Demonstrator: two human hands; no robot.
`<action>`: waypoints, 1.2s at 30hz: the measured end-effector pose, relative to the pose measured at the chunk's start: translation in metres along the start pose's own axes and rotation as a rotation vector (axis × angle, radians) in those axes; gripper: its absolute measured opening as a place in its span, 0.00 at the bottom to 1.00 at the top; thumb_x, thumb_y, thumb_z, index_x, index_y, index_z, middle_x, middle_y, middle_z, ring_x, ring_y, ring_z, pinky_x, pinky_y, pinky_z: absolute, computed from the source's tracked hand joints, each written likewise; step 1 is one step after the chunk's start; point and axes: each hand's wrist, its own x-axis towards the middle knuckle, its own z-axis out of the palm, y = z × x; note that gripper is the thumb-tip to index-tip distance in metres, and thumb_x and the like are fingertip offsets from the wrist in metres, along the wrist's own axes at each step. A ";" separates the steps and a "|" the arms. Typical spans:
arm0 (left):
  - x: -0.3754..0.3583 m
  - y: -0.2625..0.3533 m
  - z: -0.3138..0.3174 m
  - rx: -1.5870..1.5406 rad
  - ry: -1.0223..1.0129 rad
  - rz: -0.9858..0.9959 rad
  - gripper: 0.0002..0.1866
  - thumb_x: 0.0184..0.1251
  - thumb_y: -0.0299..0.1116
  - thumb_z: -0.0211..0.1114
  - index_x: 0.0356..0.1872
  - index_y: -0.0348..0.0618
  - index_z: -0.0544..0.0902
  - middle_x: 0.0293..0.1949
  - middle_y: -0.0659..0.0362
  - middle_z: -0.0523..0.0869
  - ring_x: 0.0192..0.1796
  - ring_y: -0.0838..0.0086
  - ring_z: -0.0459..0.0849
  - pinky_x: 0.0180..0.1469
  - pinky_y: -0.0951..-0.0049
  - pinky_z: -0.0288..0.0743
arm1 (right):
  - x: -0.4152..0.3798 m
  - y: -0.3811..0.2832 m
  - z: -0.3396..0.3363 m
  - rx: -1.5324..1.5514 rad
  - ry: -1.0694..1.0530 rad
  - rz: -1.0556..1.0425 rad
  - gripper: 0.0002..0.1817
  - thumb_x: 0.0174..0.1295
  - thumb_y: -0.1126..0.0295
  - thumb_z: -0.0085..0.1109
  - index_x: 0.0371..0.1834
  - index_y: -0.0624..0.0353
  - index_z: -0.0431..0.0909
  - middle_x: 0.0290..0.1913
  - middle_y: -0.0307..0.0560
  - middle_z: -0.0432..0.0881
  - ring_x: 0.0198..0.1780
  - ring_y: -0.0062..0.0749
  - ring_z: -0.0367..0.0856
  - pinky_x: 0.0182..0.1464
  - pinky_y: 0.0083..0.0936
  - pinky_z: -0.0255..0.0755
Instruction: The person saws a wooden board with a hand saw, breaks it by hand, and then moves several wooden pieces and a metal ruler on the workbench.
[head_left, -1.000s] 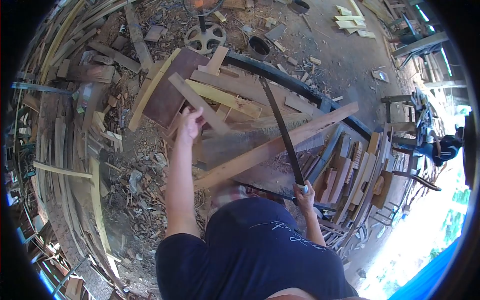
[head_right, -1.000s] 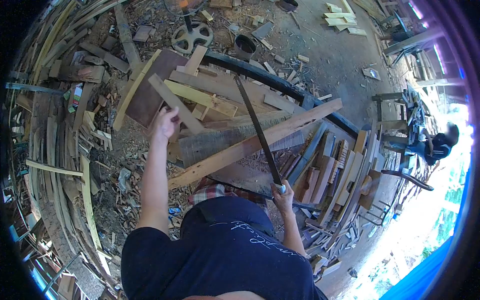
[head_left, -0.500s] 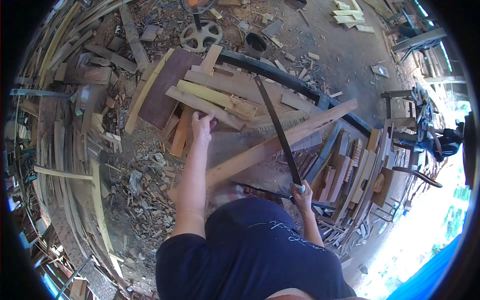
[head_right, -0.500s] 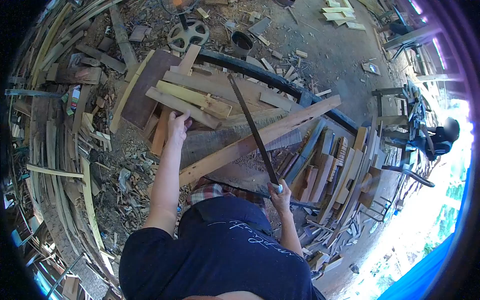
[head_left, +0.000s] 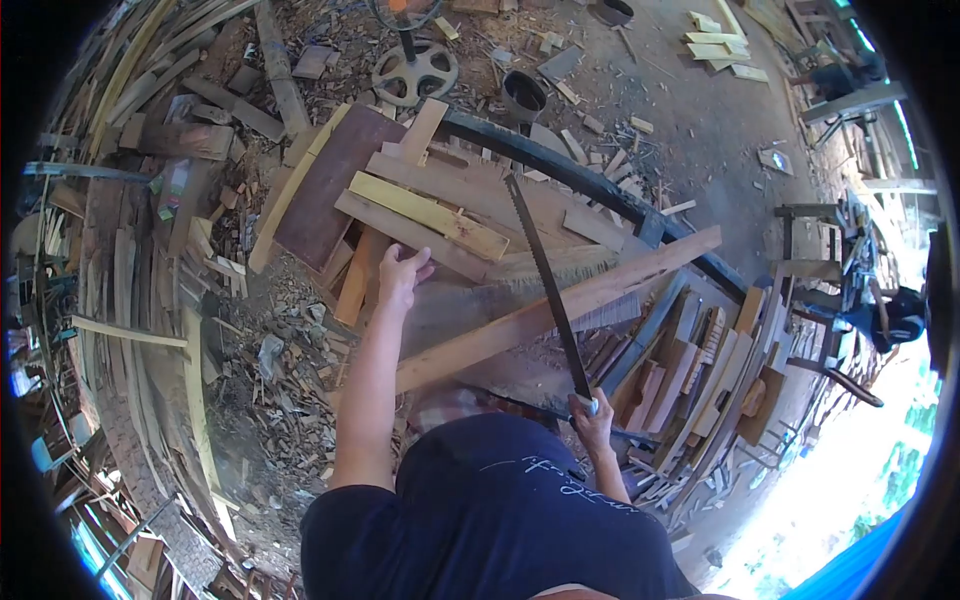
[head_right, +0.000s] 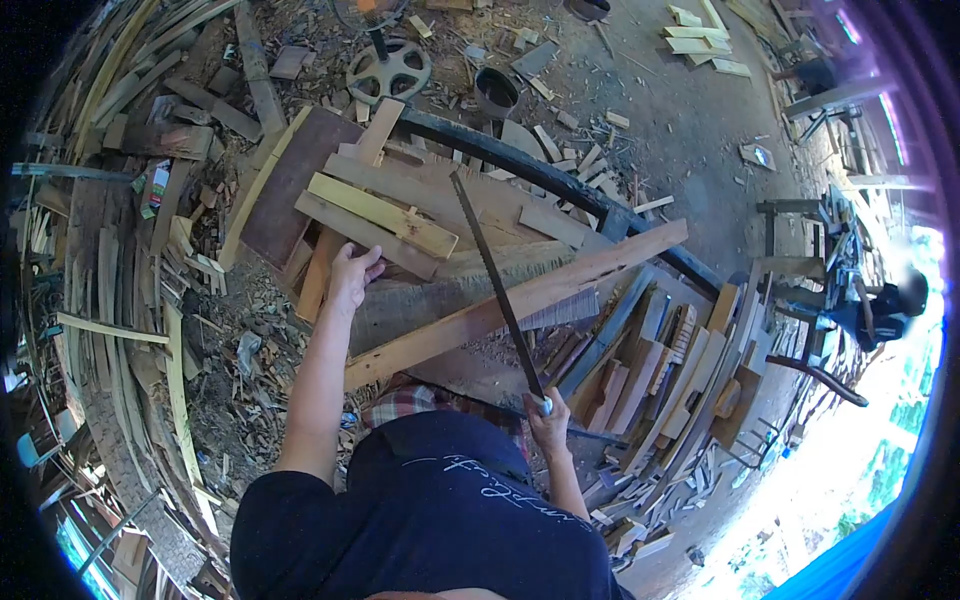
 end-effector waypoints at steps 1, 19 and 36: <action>0.000 0.000 0.000 -0.007 0.000 -0.001 0.22 0.61 0.25 0.72 0.53 0.34 0.73 0.44 0.54 0.81 0.42 0.70 0.85 0.40 0.72 0.86 | 0.000 0.003 0.002 0.026 0.009 -0.009 0.10 0.60 0.69 0.68 0.35 0.63 0.77 0.25 0.44 0.78 0.28 0.24 0.73 0.32 0.27 0.70; -0.006 0.012 0.002 0.019 0.050 -0.129 0.17 0.62 0.23 0.70 0.50 0.41 0.75 0.37 0.61 0.81 0.40 0.73 0.84 0.43 0.72 0.84 | 0.008 0.003 -0.010 -0.023 -0.039 -0.038 0.11 0.55 0.71 0.70 0.30 0.63 0.75 0.26 0.53 0.74 0.28 0.45 0.76 0.34 0.33 0.71; 0.023 0.094 0.017 1.427 -0.171 1.046 0.21 0.53 0.23 0.70 0.51 0.48 0.81 0.49 0.55 0.77 0.48 0.60 0.80 0.52 0.59 0.76 | 0.009 0.002 -0.010 -0.026 -0.039 -0.024 0.12 0.56 0.70 0.71 0.30 0.63 0.75 0.26 0.53 0.74 0.27 0.46 0.75 0.33 0.34 0.70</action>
